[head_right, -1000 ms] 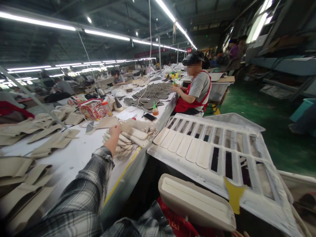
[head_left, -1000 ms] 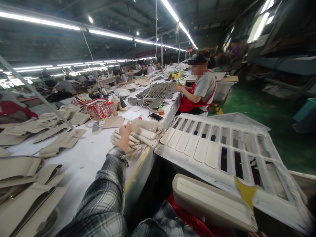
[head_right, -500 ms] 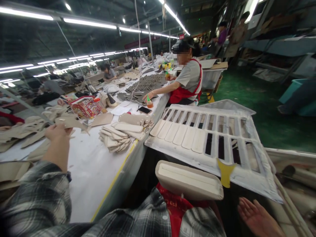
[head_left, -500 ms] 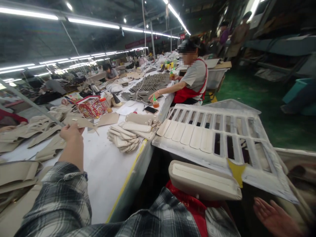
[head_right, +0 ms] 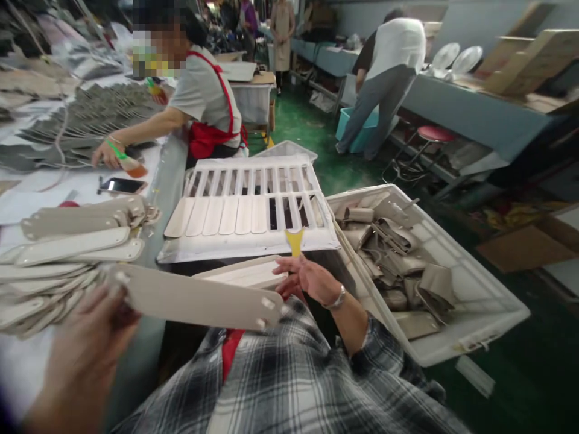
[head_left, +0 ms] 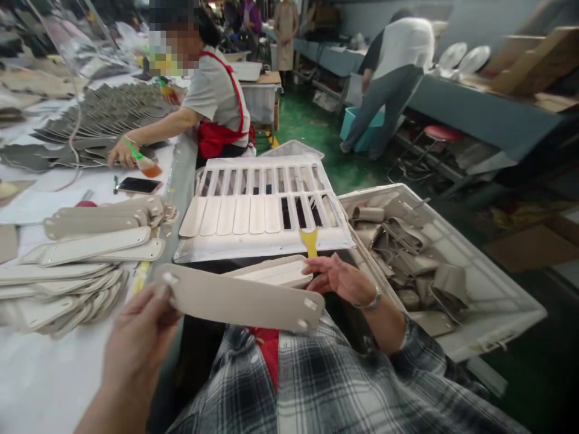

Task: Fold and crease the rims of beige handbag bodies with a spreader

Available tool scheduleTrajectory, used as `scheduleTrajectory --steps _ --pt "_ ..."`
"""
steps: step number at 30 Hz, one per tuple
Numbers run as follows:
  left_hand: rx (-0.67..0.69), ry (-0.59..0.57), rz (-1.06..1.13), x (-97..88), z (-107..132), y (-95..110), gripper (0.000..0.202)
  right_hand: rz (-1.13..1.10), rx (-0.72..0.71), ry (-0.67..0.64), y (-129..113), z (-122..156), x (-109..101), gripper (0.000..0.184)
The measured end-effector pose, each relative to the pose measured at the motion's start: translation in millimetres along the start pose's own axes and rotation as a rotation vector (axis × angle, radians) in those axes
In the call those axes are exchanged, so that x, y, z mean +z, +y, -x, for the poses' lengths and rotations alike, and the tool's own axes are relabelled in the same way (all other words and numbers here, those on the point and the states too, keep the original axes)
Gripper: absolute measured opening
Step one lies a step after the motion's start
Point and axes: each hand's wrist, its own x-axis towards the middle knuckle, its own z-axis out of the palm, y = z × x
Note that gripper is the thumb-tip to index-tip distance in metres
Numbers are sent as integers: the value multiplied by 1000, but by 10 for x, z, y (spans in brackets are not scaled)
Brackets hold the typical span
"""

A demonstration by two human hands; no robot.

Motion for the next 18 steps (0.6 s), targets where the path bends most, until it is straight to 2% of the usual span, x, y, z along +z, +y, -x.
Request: scheduleTrajectory --steps 1,3,6,8,10,13,16,18 --pt "-53 -20 29 128 58 -151 35 16 48 -2 45 -12 70 55" --pt "-165 -28 99 319 118 -398 38 26 76 76 131 -53 131 51" --pt "-205 37 127 428 124 -611 36 0 101 111 201 -112 69 55" --pt "-189 73 115 426 112 -673 34 -23 126 86 204 -136 -9 56" --pt "-174 90 96 408 100 -705 35 34 129 105 190 -158 -76 47" --pt "-166 98 0 361 77 -730 33 305 123 176 162 -215 -150 32" --pt "-188 70 -254 268 37 -734 29 633 89 251 136 -300 -228 23" --pt "-187 42 -469 189 -1 -724 33 774 46 285 120 -361 -289 22"
